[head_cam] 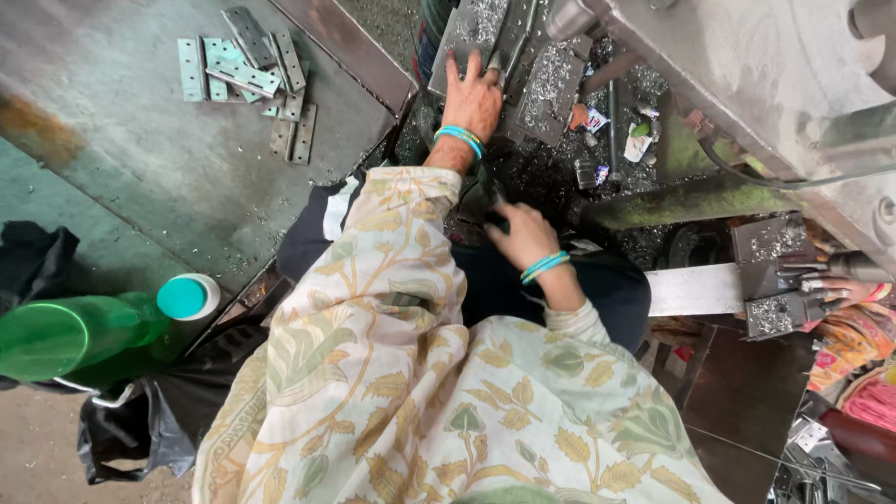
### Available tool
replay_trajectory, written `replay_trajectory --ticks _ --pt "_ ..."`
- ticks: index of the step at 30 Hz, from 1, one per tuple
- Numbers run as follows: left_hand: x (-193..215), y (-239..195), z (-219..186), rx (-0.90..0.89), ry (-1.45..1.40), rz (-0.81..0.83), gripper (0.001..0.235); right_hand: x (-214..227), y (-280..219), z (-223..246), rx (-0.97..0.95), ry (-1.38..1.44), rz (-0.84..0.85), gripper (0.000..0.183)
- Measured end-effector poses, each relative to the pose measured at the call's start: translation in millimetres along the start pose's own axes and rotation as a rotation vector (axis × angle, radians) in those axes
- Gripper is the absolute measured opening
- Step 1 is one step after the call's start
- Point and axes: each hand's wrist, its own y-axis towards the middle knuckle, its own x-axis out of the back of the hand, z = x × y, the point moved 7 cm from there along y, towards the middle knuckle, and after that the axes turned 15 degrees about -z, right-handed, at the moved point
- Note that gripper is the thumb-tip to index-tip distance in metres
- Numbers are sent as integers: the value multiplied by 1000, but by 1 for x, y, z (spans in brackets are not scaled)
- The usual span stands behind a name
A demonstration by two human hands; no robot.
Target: The person positions metal hinge components under a drill press, operating a lever by hand to drill holes into the pieces before setting them aside on a metal surface.
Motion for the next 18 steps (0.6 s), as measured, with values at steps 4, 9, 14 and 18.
replay_trajectory --ticks 4,9,14,18 --pt "5 9 4 -15 26 -135 33 -7 5 -4 -13 -71 40 35" --pt "-2 7 5 -11 -14 -20 31 -73 -50 -14 -110 -1 -112 34" --pt "5 1 -3 -31 28 -121 31 -85 -58 -25 -132 18 -61 38" --pt "5 15 7 -16 16 -66 27 -39 -20 -13 -20 27 -50 41"
